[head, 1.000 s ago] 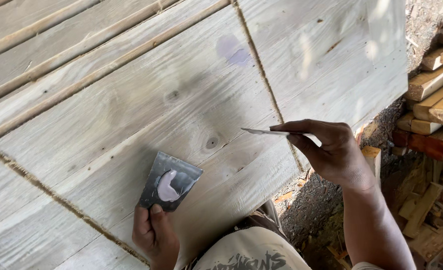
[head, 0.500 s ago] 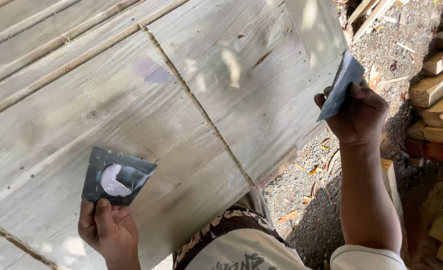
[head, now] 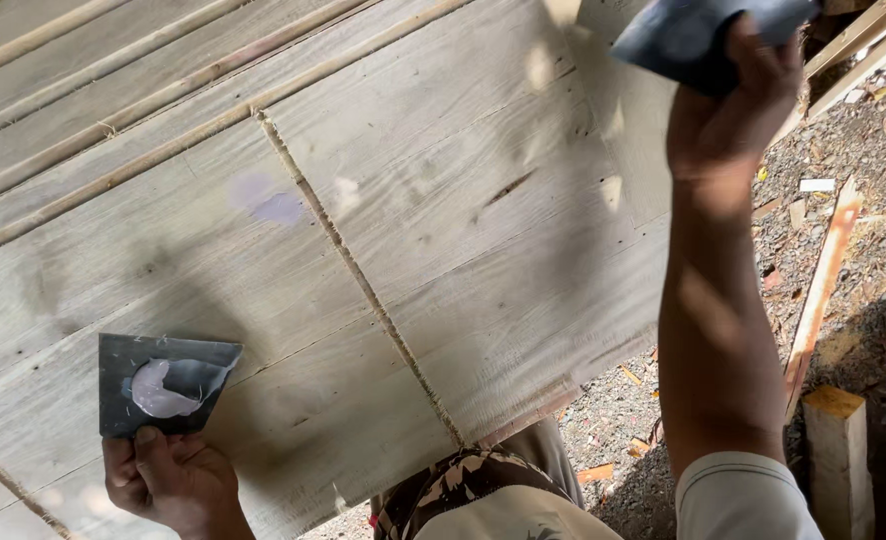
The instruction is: The person mixes a white filler in a can, then uses two putty knives to transfer and spread the filler onto a wooden plank, smoothing it into gaps and surface imperfections.
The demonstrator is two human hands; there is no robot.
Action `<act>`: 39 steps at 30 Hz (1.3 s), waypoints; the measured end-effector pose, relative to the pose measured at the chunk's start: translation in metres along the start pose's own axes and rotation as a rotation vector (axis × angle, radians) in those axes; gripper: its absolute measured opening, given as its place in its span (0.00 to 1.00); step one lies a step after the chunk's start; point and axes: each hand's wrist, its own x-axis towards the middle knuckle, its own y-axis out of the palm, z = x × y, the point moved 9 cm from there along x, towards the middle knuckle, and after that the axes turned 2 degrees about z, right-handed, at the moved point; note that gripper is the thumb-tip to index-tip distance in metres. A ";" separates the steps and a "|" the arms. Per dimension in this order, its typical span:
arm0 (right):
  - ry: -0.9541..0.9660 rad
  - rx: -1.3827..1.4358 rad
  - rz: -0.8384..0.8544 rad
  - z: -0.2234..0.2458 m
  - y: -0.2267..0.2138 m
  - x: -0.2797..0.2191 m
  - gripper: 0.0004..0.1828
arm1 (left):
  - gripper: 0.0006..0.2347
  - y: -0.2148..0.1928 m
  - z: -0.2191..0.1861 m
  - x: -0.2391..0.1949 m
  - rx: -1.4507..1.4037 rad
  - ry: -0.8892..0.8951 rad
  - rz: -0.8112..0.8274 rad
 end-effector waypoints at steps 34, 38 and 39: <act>-0.320 -1.527 0.397 -0.019 0.054 0.034 0.18 | 0.13 -0.025 0.109 0.064 0.279 -0.167 -0.246; -0.524 -1.684 0.501 -0.038 0.072 0.032 0.22 | 0.13 -0.039 0.144 0.082 0.317 -0.200 -0.290; -0.528 -1.719 0.515 -0.043 0.073 0.033 0.22 | 0.13 -0.041 0.151 0.084 0.321 -0.206 -0.303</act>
